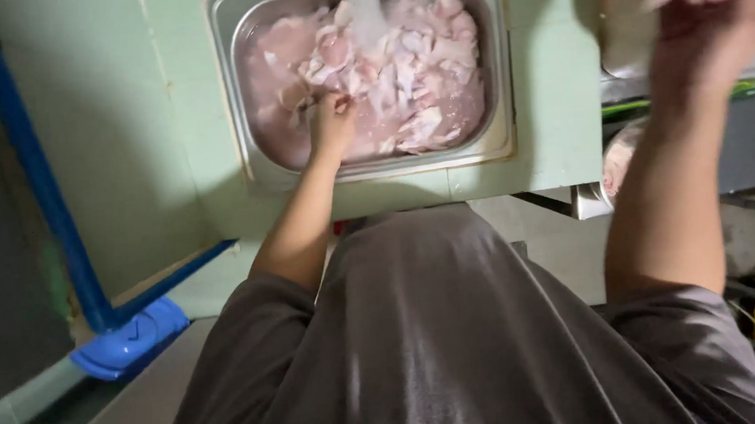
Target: The person empties a plastic bag of raw chicken pieces into a stainless steel sink and washes them under running water. They repeatedly rinse the meat by hand, separating the pieces and moving them between the sink and a metal bowl on the counter.
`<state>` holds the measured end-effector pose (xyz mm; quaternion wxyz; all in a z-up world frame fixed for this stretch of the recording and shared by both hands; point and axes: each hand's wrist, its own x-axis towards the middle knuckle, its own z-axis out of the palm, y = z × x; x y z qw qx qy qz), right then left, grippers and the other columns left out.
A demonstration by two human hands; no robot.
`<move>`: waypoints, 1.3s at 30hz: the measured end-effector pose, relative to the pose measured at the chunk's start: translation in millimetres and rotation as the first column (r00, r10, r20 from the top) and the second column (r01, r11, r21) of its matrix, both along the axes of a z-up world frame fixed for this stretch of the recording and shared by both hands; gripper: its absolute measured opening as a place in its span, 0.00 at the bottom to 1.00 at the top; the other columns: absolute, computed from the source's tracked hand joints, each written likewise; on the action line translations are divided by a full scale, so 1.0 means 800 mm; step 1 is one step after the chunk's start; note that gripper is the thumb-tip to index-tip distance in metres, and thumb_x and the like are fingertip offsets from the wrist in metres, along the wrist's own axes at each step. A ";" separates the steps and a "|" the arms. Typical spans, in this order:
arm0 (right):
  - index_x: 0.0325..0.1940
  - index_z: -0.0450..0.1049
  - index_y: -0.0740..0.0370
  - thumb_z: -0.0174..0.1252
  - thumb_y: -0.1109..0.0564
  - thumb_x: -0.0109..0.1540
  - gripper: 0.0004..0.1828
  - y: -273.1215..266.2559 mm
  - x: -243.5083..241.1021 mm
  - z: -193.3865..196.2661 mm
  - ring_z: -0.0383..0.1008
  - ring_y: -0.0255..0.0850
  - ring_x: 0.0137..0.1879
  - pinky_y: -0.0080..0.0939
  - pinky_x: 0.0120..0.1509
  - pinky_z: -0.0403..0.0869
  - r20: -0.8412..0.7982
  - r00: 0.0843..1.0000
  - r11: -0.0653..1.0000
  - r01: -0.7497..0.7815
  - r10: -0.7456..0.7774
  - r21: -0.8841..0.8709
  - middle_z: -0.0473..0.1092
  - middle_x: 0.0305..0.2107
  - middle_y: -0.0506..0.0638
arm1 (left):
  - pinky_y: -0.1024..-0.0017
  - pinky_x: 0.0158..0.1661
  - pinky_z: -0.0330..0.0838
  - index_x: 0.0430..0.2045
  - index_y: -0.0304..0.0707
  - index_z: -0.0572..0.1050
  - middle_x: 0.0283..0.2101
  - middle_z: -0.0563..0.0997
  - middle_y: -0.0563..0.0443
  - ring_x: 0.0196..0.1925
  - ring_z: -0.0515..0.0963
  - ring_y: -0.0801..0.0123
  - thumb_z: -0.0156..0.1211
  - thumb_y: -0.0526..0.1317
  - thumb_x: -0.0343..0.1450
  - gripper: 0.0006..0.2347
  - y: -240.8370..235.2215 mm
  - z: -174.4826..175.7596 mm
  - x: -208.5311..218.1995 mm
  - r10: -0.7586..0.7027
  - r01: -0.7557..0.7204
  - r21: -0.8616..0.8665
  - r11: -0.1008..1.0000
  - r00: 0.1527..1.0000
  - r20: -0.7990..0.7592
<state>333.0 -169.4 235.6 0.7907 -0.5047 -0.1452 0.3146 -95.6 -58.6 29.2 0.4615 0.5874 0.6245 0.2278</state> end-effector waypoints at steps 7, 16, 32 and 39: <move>0.23 0.67 0.53 0.52 0.55 0.58 0.08 -0.028 -0.110 -0.014 0.63 0.37 0.27 0.34 0.31 0.58 -0.005 0.988 0.973 -0.151 0.152 -0.174 0.64 0.20 0.47 | 0.63 0.32 0.71 0.04 0.51 0.72 0.24 0.78 0.51 0.32 0.77 0.56 0.58 0.36 0.59 0.10 -0.028 0.064 0.021 -0.328 0.454 0.052 0.889 0.713 -0.619; 0.40 0.72 0.63 0.57 0.60 0.64 0.03 -0.054 -0.182 -0.091 0.78 0.41 0.39 0.38 0.41 0.79 0.138 0.848 0.751 -0.363 0.512 -0.551 0.73 0.32 0.55 | 0.31 0.57 0.46 0.58 0.32 0.66 0.64 0.62 0.31 0.65 0.56 0.25 0.44 0.40 0.71 0.21 -0.026 0.102 0.055 -0.675 0.432 -0.519 0.737 0.447 -0.587; 0.47 0.73 0.68 0.54 0.61 0.67 0.08 -0.078 -0.208 -0.103 0.75 0.44 0.42 0.41 0.44 0.76 0.132 0.758 0.624 -0.409 0.638 -0.666 0.73 0.34 0.58 | 0.61 0.54 0.69 0.40 0.48 0.80 0.47 0.81 0.46 0.54 0.77 0.55 0.62 0.36 0.63 0.12 0.023 0.004 -0.031 -0.621 0.593 -0.200 0.780 0.693 -0.366; 0.46 0.74 0.71 0.58 0.61 0.65 0.10 -0.014 -0.277 -0.113 0.76 0.48 0.39 0.46 0.40 0.76 0.111 0.687 0.594 -0.522 0.718 -0.612 0.73 0.33 0.65 | 0.70 0.41 0.77 0.45 0.42 0.79 0.43 0.81 0.42 0.45 0.79 0.64 0.68 0.31 0.64 0.15 -0.004 0.059 -0.060 -0.117 0.095 0.080 0.992 0.928 0.353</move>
